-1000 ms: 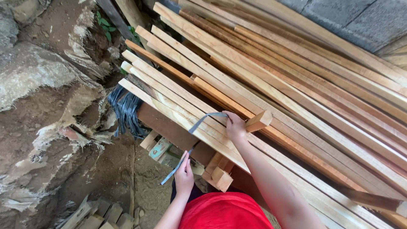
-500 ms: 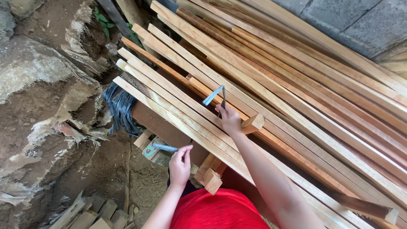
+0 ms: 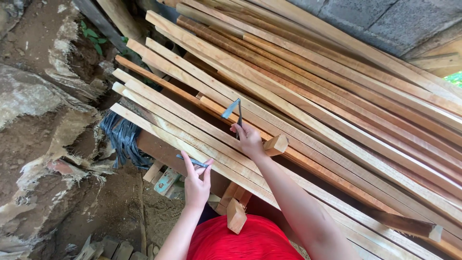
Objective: The person bundles a stack of wooden planks using black plastic zip ties. They wrap the ties around the wood, pull them tight, and secure them by hand. The person then lifts the secured bundle and places it onto a larger stack of similar planks.
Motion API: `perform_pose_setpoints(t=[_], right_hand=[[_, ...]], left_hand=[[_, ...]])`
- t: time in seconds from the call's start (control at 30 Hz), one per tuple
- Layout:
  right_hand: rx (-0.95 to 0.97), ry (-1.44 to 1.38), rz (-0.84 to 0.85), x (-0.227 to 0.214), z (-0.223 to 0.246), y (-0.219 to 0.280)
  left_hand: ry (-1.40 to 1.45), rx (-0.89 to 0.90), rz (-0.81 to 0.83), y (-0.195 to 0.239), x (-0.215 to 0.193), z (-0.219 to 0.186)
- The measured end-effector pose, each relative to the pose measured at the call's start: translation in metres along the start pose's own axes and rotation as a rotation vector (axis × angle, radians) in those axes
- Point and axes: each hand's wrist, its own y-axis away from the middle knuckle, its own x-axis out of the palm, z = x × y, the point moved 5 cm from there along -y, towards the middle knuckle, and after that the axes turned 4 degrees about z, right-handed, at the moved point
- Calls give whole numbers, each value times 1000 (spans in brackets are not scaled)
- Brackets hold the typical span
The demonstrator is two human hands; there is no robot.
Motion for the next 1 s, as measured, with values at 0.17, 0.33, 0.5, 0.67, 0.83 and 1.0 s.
perform_pose_setpoints(t=[0.17,0.33,0.5,0.67,0.83,1.0], right_hand=[[12,3,-16,3,21,-3],[-28,-15,-4,6,71,5],[28,-82,229,28,108,13],[-104,16,405,27,112,17],[-86,-148,406,28,79,20],[-79,58,209,30,16,34]], left_hand=[[-227,56,37,-12,3,16],[-187,88,35,-33,13,5],[-113,20,56,-68,28,-10],[78,145,46,-77,42,3],[109,74,68,-83,36,0],[92,74,60,-86,36,0]])
